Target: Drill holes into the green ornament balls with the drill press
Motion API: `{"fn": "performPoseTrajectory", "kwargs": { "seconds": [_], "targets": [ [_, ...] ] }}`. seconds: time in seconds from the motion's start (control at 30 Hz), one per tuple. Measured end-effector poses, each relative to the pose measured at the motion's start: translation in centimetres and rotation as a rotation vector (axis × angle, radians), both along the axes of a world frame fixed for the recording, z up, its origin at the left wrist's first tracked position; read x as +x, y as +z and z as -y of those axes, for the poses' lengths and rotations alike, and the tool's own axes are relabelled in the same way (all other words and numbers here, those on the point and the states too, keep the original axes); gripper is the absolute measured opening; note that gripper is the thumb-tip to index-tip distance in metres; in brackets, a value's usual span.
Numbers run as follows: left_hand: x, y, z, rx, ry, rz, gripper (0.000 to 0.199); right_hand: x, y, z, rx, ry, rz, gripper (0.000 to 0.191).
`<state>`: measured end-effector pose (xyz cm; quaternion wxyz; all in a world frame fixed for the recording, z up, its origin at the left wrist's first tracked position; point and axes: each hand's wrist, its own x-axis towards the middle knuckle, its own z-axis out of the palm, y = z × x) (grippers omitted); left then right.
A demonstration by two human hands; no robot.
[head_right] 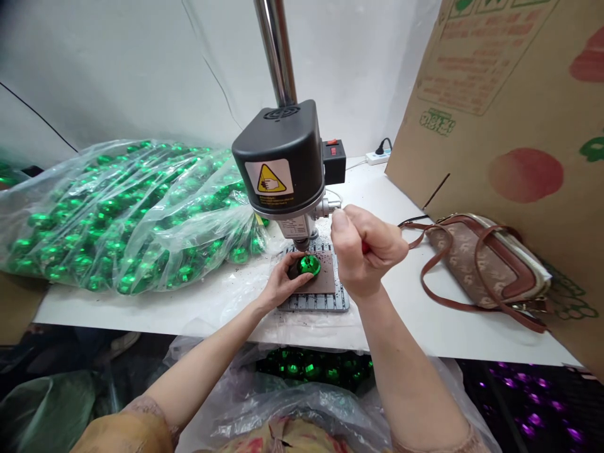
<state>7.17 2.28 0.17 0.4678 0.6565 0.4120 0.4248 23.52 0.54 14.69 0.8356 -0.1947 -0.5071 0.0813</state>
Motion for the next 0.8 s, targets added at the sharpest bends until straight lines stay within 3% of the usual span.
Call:
{"fn": "performPoseTrajectory", "kwargs": {
  "seconds": [0.23, 0.8],
  "targets": [
    [-0.1, -0.4, -0.2, 0.023, 0.0, -0.003, 0.051, 0.0, -1.1, -0.1, 0.033, -0.058, 0.004, 0.05],
    [-0.1, -0.8, -0.2, 0.045, 0.005, -0.001, 0.052, 0.1, -2.8, -0.5, 0.212, -0.048, 0.096, 0.043]
  ]
}}
